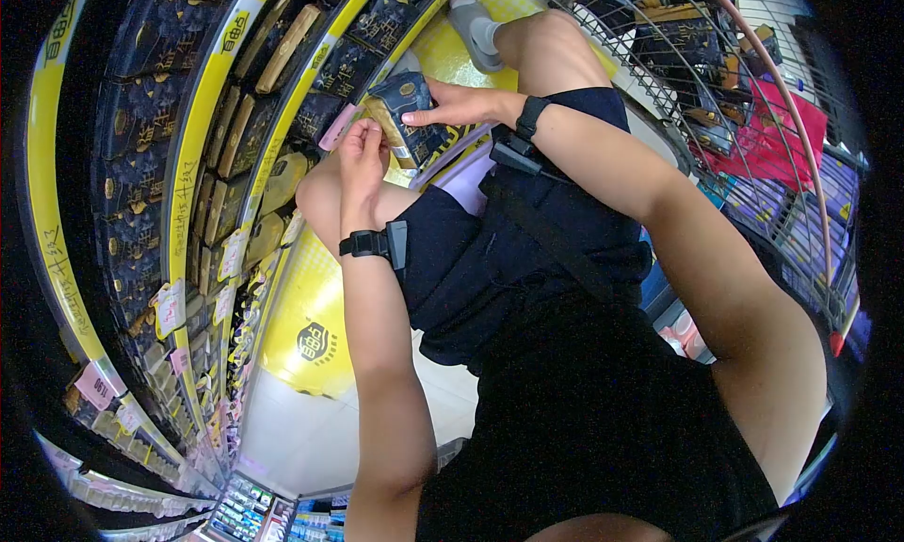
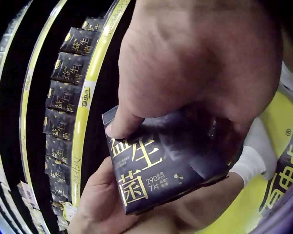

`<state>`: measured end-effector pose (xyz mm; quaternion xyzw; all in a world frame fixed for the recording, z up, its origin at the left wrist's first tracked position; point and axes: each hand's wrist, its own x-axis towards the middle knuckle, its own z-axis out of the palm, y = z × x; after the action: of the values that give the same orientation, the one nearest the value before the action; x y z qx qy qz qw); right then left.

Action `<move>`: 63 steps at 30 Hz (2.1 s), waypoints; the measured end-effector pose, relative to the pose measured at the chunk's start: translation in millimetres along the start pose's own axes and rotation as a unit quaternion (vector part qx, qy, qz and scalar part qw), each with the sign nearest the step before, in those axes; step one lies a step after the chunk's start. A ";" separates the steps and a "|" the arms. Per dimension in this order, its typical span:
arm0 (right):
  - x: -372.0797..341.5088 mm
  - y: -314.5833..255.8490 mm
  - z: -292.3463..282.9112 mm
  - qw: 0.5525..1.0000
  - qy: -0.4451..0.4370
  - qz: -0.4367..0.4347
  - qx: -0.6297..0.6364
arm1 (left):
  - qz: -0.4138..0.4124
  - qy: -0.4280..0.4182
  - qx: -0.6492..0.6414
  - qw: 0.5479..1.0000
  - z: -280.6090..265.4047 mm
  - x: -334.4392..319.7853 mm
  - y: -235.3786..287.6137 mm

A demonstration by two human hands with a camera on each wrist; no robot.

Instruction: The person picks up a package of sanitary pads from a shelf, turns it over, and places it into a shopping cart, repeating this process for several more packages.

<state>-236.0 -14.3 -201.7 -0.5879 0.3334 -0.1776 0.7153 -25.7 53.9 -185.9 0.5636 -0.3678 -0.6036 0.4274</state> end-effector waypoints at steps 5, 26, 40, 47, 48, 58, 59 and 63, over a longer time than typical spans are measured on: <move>3.9 6.2 0.8 0.998 -0.002 0.039 0.046 | 0.007 0.008 -0.031 0.999 2.8 -0.4 -1.3; -2.7 6.4 -0.9 0.989 -0.010 0.083 -0.121 | -0.001 0.017 0.071 0.997 3.1 -4.3 -2.1; -2.0 -2.7 1.4 0.995 0.035 0.077 -0.059 | 0.041 0.056 0.047 0.996 1.3 -0.2 -3.5; -4.8 1.2 2.3 0.993 -0.013 0.082 -0.089 | 0.030 0.028 0.065 0.997 2.2 -0.6 -5.5; -5.8 -2.0 2.6 0.993 -0.017 0.081 -0.087 | 0.030 0.021 0.064 0.997 0.7 -0.7 -6.1; -1.9 4.5 7.6 0.994 -0.034 0.068 -0.084 | 0.001 0.049 0.072 0.996 -0.1 -4.6 -1.1; -2.5 4.2 8.5 0.994 -0.034 0.069 -0.083 | 0.001 0.048 0.070 0.996 -1.2 -3.7 -2.7; -2.9 3.7 7.7 0.994 -0.031 0.063 -0.088 | 0.006 0.047 0.044 0.998 -3.5 -3.2 -6.2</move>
<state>-233.3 -6.0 -203.9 -0.6317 0.3613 -0.0842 0.6806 -22.9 59.3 -190.8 0.6077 -0.3769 -0.5571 0.4222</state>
